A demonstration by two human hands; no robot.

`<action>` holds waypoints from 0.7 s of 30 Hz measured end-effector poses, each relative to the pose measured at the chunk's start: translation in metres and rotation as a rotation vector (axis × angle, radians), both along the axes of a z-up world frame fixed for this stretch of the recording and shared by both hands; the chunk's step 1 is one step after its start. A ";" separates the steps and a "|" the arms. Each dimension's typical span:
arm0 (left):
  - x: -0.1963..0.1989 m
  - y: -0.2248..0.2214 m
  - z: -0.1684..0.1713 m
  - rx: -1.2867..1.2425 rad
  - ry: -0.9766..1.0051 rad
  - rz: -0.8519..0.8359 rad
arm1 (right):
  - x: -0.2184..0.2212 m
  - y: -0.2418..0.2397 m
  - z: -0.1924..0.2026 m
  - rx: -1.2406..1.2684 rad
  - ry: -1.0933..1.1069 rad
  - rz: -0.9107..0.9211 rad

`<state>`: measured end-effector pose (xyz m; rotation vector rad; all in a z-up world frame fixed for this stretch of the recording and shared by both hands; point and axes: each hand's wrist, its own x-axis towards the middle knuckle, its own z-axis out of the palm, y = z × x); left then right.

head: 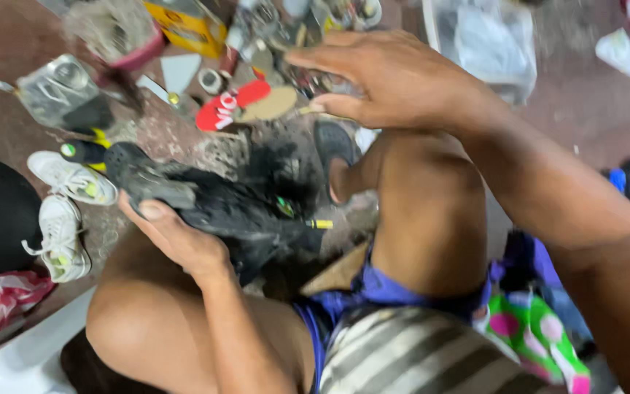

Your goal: The person scrapes residue from the bottom of a black boot using a small metal tool, then turns the boot over to inspect the sole.

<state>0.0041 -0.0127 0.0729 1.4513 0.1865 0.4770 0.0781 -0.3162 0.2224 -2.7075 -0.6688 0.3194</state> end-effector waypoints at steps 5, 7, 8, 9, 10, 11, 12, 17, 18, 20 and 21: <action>-0.002 -0.018 0.015 0.071 0.086 -0.007 | 0.077 -0.032 -0.133 0.254 0.529 -0.147; 0.000 -0.026 0.014 0.141 0.156 -0.029 | 0.093 -0.029 -0.225 0.314 0.319 0.077; 0.000 -0.028 0.015 0.174 0.201 -0.041 | 0.094 -0.024 -0.265 0.270 0.426 -0.029; 0.002 -0.028 0.014 0.209 0.246 -0.049 | 0.094 -0.013 -0.302 0.225 0.534 -0.130; 0.006 -0.029 0.011 0.190 0.258 -0.081 | 0.097 -0.005 -0.333 0.207 0.448 -0.103; 0.007 -0.030 0.009 0.169 0.278 -0.106 | 0.099 0.004 -0.359 0.187 0.369 -0.070; 0.008 -0.030 0.007 0.148 0.299 -0.131 | 0.102 0.014 -0.381 0.141 0.371 -0.095; 0.006 -0.029 -0.013 0.008 0.501 -0.206 | 0.131 0.062 -0.453 0.051 0.411 -0.070; 0.002 -0.025 -0.018 -0.051 0.540 -0.230 | 0.136 0.068 -0.464 0.021 0.379 -0.053; -0.003 -0.009 -0.031 -0.064 0.604 -0.357 | 0.149 0.078 -0.484 -0.036 0.302 -0.001; -0.003 -0.001 -0.041 -0.073 0.636 -0.420 | 0.155 0.080 -0.493 -0.052 0.304 -0.010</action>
